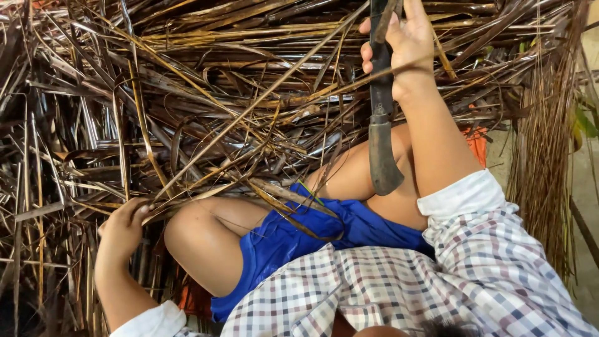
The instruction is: Stripping the leafy material from palm leaf midribs using a machete while sitting on the floor.
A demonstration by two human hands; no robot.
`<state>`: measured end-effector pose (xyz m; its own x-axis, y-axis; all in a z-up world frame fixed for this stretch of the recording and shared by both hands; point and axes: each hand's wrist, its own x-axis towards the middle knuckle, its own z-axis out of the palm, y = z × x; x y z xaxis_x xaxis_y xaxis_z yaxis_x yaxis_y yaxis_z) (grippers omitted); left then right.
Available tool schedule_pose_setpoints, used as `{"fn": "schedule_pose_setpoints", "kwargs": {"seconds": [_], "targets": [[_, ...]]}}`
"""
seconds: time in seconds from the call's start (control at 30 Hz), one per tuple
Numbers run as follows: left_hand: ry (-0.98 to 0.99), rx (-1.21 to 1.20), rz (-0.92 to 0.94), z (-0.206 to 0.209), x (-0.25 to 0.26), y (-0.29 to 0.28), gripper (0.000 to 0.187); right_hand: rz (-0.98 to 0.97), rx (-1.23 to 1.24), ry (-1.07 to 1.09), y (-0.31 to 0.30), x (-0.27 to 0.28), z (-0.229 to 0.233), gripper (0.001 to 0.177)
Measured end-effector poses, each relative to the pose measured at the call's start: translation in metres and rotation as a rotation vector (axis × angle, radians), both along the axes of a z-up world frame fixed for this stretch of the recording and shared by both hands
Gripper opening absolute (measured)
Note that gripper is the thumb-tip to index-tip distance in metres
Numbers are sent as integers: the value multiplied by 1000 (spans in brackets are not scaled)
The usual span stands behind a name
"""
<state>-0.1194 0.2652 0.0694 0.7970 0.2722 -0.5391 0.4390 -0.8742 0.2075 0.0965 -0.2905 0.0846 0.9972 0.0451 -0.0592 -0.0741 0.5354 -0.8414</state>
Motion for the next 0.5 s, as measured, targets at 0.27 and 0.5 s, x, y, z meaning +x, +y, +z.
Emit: {"fn": "schedule_pose_setpoints", "kwargs": {"seconds": [0.27, 0.5], "targets": [[11, 232, 168, -4, -25, 43, 30, -61, -183, 88, 10, -7, 17, 56], [-438, -28, 413, 49, 0, -44, 13, -72, -199, -147, -13, -6, -7, 59]]}}
